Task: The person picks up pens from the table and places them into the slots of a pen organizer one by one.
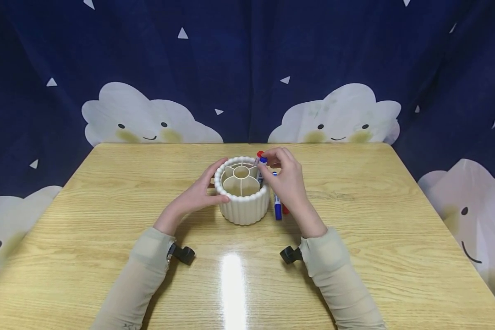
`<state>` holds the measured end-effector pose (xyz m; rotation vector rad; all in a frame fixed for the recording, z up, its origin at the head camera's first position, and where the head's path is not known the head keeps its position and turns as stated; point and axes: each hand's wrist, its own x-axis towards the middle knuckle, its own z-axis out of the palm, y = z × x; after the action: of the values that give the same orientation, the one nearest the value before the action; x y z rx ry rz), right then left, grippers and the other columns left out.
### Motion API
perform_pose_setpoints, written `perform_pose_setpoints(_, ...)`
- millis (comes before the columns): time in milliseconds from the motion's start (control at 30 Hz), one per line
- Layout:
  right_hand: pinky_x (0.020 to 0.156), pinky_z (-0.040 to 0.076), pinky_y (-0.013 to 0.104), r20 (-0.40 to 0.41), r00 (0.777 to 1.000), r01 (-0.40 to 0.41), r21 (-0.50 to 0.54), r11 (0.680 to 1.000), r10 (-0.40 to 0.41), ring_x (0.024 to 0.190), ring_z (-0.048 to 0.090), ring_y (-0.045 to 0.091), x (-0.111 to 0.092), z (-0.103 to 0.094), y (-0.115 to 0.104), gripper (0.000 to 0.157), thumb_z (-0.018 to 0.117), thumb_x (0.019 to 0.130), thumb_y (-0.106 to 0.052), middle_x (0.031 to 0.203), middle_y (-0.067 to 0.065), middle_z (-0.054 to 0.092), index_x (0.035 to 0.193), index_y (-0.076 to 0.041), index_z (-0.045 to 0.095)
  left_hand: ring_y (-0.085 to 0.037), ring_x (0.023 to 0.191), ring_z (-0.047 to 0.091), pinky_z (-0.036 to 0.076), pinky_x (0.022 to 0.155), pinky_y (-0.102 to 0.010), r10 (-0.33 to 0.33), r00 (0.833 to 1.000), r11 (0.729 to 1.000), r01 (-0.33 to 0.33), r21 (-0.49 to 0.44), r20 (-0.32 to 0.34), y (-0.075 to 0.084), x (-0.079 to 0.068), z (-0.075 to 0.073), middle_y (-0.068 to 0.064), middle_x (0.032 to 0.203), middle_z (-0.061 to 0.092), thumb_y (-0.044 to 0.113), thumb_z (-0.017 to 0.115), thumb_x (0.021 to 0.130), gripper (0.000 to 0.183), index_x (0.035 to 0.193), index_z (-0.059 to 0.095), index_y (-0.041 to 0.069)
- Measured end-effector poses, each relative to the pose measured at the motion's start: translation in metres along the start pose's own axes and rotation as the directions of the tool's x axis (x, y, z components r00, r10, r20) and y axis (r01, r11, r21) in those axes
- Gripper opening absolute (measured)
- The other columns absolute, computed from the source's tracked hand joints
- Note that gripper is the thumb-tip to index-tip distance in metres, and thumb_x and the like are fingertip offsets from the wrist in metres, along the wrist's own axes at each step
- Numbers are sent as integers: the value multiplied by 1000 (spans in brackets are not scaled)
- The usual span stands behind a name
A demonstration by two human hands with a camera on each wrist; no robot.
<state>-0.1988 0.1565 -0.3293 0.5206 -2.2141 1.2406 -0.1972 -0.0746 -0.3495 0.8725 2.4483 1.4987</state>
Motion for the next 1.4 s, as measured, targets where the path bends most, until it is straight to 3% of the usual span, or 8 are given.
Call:
perform_pose_setpoints(133, 65, 50, 30, 18, 1000, -11, 6, 1000, 11, 76, 55, 12, 1, -1, -5, 21, 65, 75, -18, 88, 1, 56, 91, -7, 59, -22, 114, 35, 39, 89, -34, 16, 1000, 1000, -17, -13, -7, 3, -1, -1, -6, 136, 20, 29, 70, 69, 88, 136, 12, 28)
perform_pose_setpoints(300, 65, 49, 33, 12, 999, -30, 22, 999, 29, 76, 56, 17, 2, -5, -22, 18, 62, 77, -9, 90, 9, 56, 92, 0, 59, -15, 113, 36, 39, 88, -29, -2, 1000, 1000, 2, 5, -9, -17, 6, 2, 4, 136, 19, 40, 70, 65, 91, 133, 10, 40)
perform_pose_setpoints(433, 66, 48, 28, -12, 999, -40, 12, 999, 40, 77, 55, 13, 3, -7, -16, 17, 60, 79, -10, 90, 7, 57, 92, -1, 59, -12, 111, 38, 40, 86, -27, 5, 1000, 1000, -5, 5, -14, -26, 9, 4, 6, 135, 20, 43, 70, 63, 91, 131, 10, 43)
perform_pose_setpoints(600, 67, 47, 23, -56, 998, -33, -23, 999, 32, 77, 53, 8, 5, -11, 7, 16, 57, 80, -15, 89, 0, 58, 92, -5, 60, -18, 111, 39, 40, 87, -30, -6, 1000, 1000, 6, -20, 5, -6, 3, 1, -3, 135, 20, 33, 71, 67, 91, 135, 11, 31)
perform_pose_setpoints(667, 66, 47, 23, -57, 997, -50, -43, 998, 47, 77, 54, 8, 5, -12, 13, 16, 56, 81, -16, 89, -1, 58, 93, -6, 59, -17, 111, 39, 40, 87, -30, -9, 1000, 1000, 9, -18, 6, -6, 3, 1, -3, 135, 20, 33, 71, 67, 91, 135, 10, 32)
perform_pose_setpoints(933, 65, 48, 28, 18, 985, -169, -112, 979, 172, 77, 54, 15, 8, -14, 37, 17, 53, 81, -11, 91, 6, 57, 97, -5, 57, -19, 111, 39, 40, 87, -30, -13, 1000, 1000, 13, 3, 7, 7, -1, -2, -6, 136, 20, 28, 71, 68, 90, 136, 11, 26)
perform_pose_setpoints(1133, 69, 47, 34, 98, 952, -265, -215, 940, 291, 79, 54, 23, 9, -13, 58, 22, 53, 80, -9, 93, 12, 56, 101, -2, 54, -19, 112, 38, 40, 87, -30, -14, 1000, 1000, 14, -6, 10, 6, -1, -2, -6, 136, 19, 28, 70, 69, 90, 136, 11, 26)
perform_pose_setpoints(1400, 71, 45, 40, 229, 868, -341, -374, 863, 442, 84, 53, 29, 10, -12, 81, 36, 55, 80, -17, 99, 18, 52, 112, -1, 47, -17, 112, 38, 40, 87, -28, -23, 1000, 1000, 23, -9, 10, 7, -2, -1, -5, 136, 19, 28, 70, 68, 90, 136, 11, 27)
